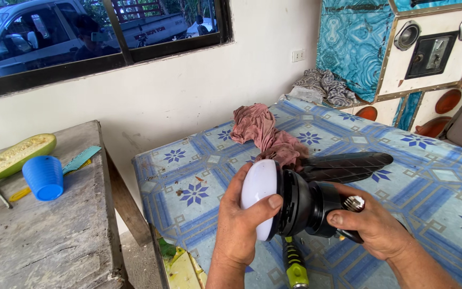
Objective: The person uses a screwdriver to remove screws from a ceiling fan light fixture, opens the housing to access the internal circuit board, and manipulates the components. The person then reassembles the fixture by closing the housing and tightening the screws.
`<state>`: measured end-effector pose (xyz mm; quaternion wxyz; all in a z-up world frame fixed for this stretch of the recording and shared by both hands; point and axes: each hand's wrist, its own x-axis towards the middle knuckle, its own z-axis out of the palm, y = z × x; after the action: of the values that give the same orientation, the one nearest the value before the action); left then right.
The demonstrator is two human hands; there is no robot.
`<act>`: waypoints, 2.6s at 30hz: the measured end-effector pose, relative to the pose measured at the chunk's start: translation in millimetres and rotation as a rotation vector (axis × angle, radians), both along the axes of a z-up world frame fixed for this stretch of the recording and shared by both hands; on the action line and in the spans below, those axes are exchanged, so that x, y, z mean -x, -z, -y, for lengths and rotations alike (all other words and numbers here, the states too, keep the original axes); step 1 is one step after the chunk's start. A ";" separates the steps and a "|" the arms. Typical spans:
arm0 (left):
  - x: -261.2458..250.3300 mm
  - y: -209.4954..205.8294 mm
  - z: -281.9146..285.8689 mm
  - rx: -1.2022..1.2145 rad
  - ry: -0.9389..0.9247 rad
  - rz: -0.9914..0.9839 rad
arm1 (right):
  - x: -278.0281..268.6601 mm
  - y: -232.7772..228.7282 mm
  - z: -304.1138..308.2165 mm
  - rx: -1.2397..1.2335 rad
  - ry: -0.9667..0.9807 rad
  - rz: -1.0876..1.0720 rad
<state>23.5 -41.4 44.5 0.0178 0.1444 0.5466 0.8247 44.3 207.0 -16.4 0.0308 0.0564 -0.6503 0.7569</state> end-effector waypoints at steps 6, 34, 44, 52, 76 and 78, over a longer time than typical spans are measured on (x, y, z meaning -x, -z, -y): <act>3.1 5.3 0.7 -0.041 0.009 0.081 | -5.4 -6.7 3.1 -0.102 0.029 -0.007; -9.3 -62.6 -16.9 1.961 0.116 -1.031 | 2.0 -8.2 6.9 -0.255 0.109 0.146; -1.3 -56.5 -17.5 1.840 0.074 -0.993 | -2.1 -14.5 9.8 -0.227 0.027 0.087; 6.1 -54.1 -2.7 1.718 0.133 -0.946 | -9.3 -19.5 18.2 -0.245 0.063 0.064; 2.0 -20.1 30.4 1.539 0.051 -0.851 | -10.5 -15.8 12.5 0.400 -0.082 0.126; 3.7 -17.9 30.7 1.472 0.038 -0.876 | -11.4 -20.9 11.9 0.449 -0.090 0.188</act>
<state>19.8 -72.2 62.3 -0.0917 0.4108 0.8979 0.1291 55.6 195.1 4.5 -0.0520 0.0063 -0.4625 0.8851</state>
